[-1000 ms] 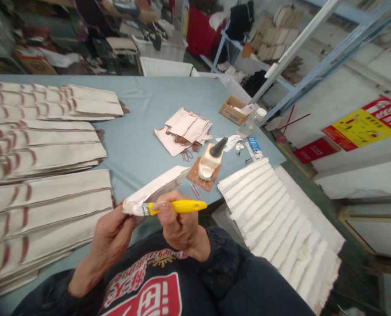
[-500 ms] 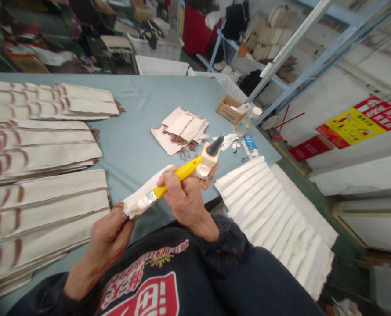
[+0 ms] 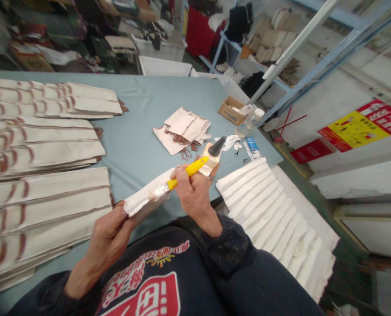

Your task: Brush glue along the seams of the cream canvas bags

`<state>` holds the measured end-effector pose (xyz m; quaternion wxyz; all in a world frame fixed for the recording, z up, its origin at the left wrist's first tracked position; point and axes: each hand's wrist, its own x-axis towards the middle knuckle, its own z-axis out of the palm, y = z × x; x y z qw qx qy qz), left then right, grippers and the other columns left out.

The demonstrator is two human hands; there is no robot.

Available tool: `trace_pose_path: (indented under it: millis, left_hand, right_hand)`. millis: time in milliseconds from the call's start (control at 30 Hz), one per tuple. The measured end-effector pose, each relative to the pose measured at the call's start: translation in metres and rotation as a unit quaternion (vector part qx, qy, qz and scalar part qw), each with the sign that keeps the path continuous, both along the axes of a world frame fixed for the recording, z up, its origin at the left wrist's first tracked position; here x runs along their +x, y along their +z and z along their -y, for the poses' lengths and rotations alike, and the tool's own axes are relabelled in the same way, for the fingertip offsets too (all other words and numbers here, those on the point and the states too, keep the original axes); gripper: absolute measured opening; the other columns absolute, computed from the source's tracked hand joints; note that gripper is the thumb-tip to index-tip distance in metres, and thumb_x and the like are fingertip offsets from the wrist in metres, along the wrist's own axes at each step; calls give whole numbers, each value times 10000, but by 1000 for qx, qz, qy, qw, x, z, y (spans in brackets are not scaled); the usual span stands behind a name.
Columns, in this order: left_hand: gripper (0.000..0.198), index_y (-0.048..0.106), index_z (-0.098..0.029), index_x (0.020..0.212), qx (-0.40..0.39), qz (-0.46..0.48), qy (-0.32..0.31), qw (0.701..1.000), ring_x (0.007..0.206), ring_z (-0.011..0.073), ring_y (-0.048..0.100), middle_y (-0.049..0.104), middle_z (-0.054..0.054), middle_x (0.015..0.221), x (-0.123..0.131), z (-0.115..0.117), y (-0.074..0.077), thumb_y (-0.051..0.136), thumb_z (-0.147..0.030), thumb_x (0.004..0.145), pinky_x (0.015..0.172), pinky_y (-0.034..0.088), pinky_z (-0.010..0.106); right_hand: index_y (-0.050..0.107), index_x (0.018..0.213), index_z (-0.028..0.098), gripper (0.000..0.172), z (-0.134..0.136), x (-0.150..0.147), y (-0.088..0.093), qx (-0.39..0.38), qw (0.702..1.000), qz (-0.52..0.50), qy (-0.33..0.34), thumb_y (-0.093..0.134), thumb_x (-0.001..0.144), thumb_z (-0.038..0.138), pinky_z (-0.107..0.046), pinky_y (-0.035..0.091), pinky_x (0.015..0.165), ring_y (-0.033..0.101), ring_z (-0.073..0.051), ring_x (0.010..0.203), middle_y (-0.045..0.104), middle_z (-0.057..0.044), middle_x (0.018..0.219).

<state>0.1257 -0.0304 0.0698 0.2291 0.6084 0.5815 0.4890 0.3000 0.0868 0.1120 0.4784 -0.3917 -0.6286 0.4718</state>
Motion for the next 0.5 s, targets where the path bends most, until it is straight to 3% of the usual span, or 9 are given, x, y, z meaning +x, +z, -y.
trace_pose_path:
  millis: [100,200,267,367,500]
  left_hand:
    - [208,644,-215,749,-97,117,28,988,533,145,505,582,-23,619,-5,-2,1,573,-254,941,499,402,266]
    - [151,712,-195,858,-206,322,37,923,478,119,444,578,-49,594,-13,-9,9,690,-345,858,452,354,238]
    - [213,746,-190,926,-228,402,31,886,492,114,479,624,-43,627,-18,-14,18,769,-349,788,487,409,236]
    - [264,777,-193,951,-241,449,7,860,506,121,528,636,-45,613,-20,-16,30,842,-335,738,569,507,260]
    - [317,798,-182,993,-276,468,-18,839,480,116,522,642,-39,603,-20,-12,36,879,-368,749,517,485,237]
  right_hand:
    - [621,760,220,510,-2,4,3,-22,997,-71,-14,612,984,678,-216,254,334,293,-70,344,343,106,450]
    - [603,756,220,499,5,1,10,-11,994,-105,-5,613,991,659,-203,269,340,302,-66,340,336,115,444]
    - [594,753,216,491,10,-5,11,9,994,-110,9,600,1005,637,-190,277,348,312,-57,349,347,114,472]
    - [611,786,211,468,11,-18,5,50,993,-104,30,569,1029,609,-183,300,361,350,-51,371,407,100,528]
    - [643,852,208,410,2,-35,-10,122,987,-92,54,535,1066,540,-197,355,392,421,-67,393,472,89,525]
